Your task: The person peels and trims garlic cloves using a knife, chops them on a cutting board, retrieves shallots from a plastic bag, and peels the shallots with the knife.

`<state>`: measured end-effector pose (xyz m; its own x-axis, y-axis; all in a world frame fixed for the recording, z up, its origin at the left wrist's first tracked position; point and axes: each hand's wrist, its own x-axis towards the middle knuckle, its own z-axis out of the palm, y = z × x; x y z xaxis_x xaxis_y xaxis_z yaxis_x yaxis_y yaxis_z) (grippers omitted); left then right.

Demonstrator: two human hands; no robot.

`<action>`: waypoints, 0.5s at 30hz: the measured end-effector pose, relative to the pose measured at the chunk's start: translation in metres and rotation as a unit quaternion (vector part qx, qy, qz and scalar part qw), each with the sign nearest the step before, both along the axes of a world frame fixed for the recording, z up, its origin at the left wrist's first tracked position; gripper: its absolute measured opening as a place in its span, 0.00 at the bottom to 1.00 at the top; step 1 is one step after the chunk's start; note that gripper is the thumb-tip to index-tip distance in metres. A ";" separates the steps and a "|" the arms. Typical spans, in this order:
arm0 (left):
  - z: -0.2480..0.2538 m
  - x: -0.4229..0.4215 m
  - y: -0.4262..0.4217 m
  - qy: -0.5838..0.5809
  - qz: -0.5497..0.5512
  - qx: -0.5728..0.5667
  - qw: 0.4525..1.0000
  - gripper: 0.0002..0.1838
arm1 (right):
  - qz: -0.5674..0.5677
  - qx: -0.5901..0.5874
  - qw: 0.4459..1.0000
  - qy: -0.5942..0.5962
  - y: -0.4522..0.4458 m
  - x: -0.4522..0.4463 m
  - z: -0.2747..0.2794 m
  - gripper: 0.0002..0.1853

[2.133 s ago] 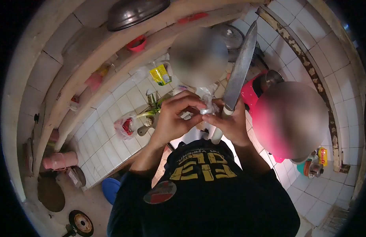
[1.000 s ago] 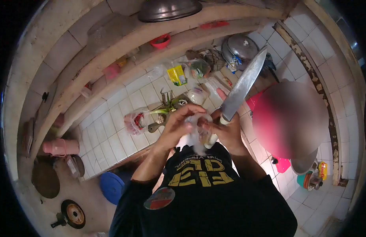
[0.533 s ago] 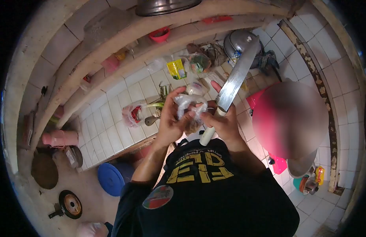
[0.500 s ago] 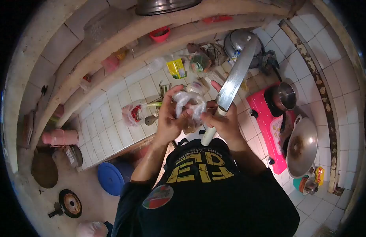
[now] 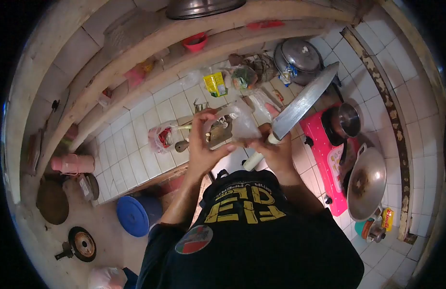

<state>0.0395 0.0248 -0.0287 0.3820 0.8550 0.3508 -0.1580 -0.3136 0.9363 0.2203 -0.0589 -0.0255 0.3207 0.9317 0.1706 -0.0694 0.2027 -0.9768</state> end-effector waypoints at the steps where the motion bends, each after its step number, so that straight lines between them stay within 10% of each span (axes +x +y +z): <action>1: 0.000 0.005 -0.001 0.067 0.019 0.025 0.997 0.34 | 0.013 -0.009 1.000 -0.014 -0.002 -0.002 -0.003 0.47; 5: -0.007 0.014 -0.009 0.244 0.103 0.101 0.959 0.19 | 0.016 -0.014 0.999 0.046 -0.006 -0.010 -0.008 0.46; 12: 0.001 0.008 -0.008 0.091 -0.044 -0.018 0.995 0.10 | 0.066 -0.064 0.994 0.064 -0.009 -0.013 -0.011 0.45; 15: 0.023 0.005 -0.012 0.244 -0.023 0.158 0.956 0.08 | 0.054 -0.082 0.991 0.095 -0.007 -0.012 -0.011 0.44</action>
